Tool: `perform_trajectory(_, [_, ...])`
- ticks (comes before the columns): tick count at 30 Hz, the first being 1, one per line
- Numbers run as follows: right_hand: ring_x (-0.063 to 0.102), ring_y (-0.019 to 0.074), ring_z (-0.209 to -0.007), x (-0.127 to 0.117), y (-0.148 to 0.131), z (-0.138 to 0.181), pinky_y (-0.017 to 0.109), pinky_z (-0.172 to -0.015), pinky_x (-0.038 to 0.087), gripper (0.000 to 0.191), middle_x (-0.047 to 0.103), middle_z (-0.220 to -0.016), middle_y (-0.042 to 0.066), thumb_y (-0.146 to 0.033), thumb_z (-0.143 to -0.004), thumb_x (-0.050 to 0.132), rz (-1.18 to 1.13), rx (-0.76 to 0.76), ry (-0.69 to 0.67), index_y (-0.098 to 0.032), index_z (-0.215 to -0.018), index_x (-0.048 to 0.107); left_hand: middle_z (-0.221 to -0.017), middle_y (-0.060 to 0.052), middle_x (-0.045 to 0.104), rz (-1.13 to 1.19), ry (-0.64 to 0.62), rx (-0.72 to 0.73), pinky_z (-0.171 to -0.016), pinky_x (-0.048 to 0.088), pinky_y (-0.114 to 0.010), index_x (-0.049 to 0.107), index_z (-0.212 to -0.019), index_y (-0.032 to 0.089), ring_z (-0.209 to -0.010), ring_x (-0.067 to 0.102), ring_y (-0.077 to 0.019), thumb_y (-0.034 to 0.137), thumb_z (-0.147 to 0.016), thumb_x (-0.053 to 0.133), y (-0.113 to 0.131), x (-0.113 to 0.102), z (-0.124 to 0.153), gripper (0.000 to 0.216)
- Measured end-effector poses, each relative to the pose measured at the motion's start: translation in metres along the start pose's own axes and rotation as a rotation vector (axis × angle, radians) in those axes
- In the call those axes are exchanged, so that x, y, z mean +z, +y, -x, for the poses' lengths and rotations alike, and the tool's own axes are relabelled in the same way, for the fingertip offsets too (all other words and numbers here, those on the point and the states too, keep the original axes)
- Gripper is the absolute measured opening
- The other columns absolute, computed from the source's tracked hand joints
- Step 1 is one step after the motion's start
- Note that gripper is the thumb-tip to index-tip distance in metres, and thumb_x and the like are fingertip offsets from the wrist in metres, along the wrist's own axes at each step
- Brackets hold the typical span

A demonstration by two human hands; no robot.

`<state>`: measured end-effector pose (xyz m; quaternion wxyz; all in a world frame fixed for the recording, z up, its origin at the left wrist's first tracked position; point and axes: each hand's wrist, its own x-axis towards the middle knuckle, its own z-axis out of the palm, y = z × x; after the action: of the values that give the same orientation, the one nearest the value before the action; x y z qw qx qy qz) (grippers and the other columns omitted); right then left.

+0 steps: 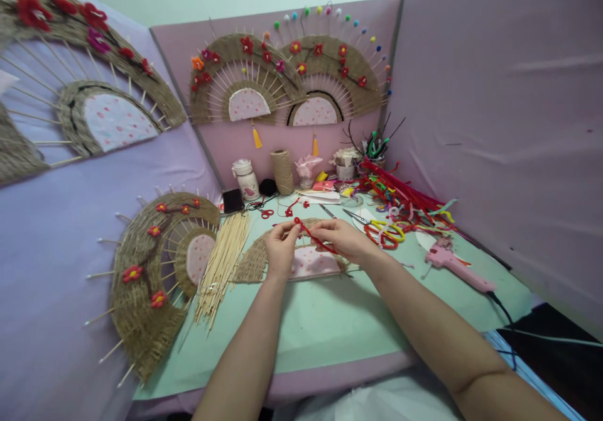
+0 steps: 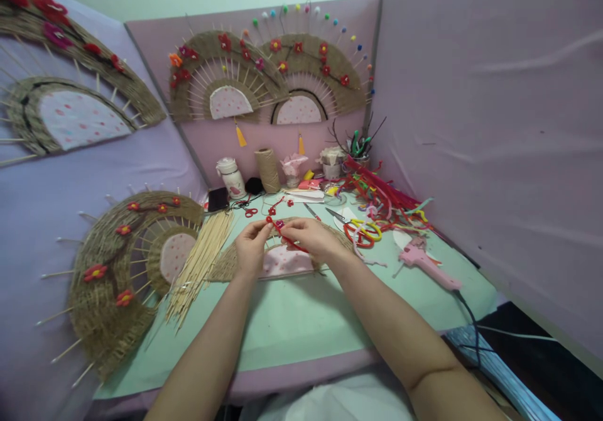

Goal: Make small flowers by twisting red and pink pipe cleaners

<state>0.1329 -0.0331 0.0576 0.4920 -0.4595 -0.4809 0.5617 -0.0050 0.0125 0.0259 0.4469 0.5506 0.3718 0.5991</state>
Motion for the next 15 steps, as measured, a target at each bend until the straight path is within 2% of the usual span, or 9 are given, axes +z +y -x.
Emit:
perform_trajectory(5, [0.044, 0.0065, -0.054, -0.001, 0.004, -0.007, 0.019, -0.049, 0.033, 0.017, 0.055, -0.062, -0.002, -0.024, -0.059, 0.074, -0.243, 0.076, -0.131, -0.015, -0.067, 0.062, -0.075, -0.003, 0.066, 0.094, -0.044, -0.003, -0.071, 0.045, -0.025, 0.065, -0.077, 0.015, -0.071, 0.059, -0.0132, 0.03, -0.064, 0.068, 0.0, 0.001, -0.001, 0.019])
perform_trajectory(9, [0.044, 0.0039, -0.053, 0.006, 0.004, -0.009, 0.017, -0.048, 0.034, 0.017, 0.056, -0.066, -0.002, -0.021, -0.06, 0.076, -0.402, 0.071, -0.137, -0.015, -0.069, 0.063, -0.074, -0.002, 0.066, 0.142, -0.025, 0.007, -0.071, 0.046, -0.025, 0.065, -0.077, 0.015, -0.069, 0.059, -0.0122, 0.03, -0.063, 0.069, 0.001, 0.0, -0.003, 0.021])
perform_trajectory(15, [0.046, 0.0021, -0.051, 0.012, 0.01, -0.011, 0.014, -0.048, 0.037, 0.016, 0.058, -0.064, -0.002, -0.019, -0.062, 0.075, -0.475, 0.047, -0.065, -0.013, -0.073, 0.065, -0.075, -0.003, 0.066, 0.067, -0.054, 0.046, -0.071, 0.048, -0.027, 0.065, -0.078, 0.014, -0.069, 0.06, -0.013, 0.03, -0.066, 0.067, 0.0, -0.001, -0.003, 0.021])
